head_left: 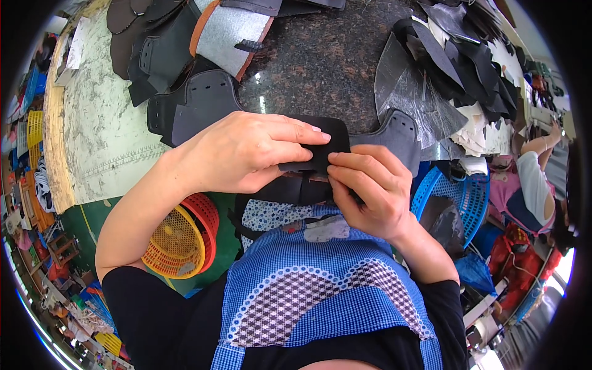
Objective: The person assembles shoe components by attaching patches onto shoe upper pieces one by one, pressing them together by hand, and sorting the assembled pieces on the workbench.
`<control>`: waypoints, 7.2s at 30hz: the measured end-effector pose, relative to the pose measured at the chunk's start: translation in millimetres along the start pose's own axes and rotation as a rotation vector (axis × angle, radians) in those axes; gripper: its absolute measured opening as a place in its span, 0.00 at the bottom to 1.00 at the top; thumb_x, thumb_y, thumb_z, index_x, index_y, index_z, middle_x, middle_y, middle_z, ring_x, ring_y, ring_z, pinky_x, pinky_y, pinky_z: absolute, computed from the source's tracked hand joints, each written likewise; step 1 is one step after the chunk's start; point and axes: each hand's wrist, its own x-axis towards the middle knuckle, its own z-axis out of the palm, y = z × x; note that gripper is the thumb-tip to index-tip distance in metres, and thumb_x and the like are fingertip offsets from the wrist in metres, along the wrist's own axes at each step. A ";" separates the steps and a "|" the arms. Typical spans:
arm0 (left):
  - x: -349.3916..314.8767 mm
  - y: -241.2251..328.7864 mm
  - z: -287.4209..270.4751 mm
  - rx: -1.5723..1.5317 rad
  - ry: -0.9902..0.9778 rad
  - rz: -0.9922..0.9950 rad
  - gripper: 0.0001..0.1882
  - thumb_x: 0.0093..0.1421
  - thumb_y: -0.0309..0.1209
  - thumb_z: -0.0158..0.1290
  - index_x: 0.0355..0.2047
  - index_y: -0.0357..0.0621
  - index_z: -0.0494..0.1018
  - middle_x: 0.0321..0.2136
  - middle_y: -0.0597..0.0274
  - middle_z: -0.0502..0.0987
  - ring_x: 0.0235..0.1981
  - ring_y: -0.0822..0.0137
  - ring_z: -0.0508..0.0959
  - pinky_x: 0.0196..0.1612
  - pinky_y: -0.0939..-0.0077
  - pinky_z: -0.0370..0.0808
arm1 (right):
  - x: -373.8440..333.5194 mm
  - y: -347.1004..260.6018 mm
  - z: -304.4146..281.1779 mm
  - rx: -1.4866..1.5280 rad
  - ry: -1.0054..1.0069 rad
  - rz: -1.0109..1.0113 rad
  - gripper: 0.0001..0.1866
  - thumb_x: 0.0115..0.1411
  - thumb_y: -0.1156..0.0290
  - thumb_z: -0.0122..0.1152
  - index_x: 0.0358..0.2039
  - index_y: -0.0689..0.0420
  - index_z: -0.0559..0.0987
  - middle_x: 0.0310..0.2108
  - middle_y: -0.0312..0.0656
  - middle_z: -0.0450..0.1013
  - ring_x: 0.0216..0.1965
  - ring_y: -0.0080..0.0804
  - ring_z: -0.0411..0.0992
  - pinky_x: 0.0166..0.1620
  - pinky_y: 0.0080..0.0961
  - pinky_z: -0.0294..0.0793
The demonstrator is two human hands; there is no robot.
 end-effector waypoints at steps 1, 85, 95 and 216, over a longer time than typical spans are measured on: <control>-0.6 0.4 1.0 0.001 -0.006 -0.008 0.21 0.46 0.19 0.62 0.44 0.36 0.81 0.59 0.55 0.79 0.58 0.54 0.80 0.55 0.63 0.82 | 1.6 0.4 -1.5 -0.001 -0.024 -0.009 0.16 0.41 0.76 0.74 0.35 0.59 0.85 0.38 0.41 0.81 0.41 0.39 0.79 0.42 0.33 0.80; 41.6 70.9 31.3 0.700 0.451 -0.175 0.11 0.54 0.22 0.61 0.38 0.45 0.79 0.34 0.64 0.76 0.35 0.59 0.79 0.41 0.66 0.77 | 65.8 162.7 -163.6 0.769 0.565 0.718 0.13 0.72 0.66 0.63 0.48 0.63 0.81 0.37 0.36 0.83 0.34 0.17 0.79 0.39 0.16 0.80; 101.9 88.3 -7.4 0.130 0.508 -0.344 0.45 0.49 0.42 0.77 0.63 0.39 0.70 0.61 0.48 0.72 0.60 0.54 0.76 0.57 0.64 0.77 | 81.7 95.6 -132.8 0.624 0.647 0.457 0.11 0.74 0.65 0.60 0.44 0.61 0.80 0.31 0.26 0.77 0.32 0.07 0.68 0.34 0.10 0.64; -9.6 16.9 -2.5 0.140 0.032 0.024 0.19 0.48 0.20 0.64 0.43 0.36 0.79 0.54 0.57 0.80 0.60 0.53 0.78 0.57 0.63 0.81 | -13.2 -6.2 5.4 0.184 -0.012 0.136 0.12 0.52 0.80 0.74 0.38 0.60 0.85 0.44 0.43 0.83 0.43 0.43 0.81 0.50 0.37 0.81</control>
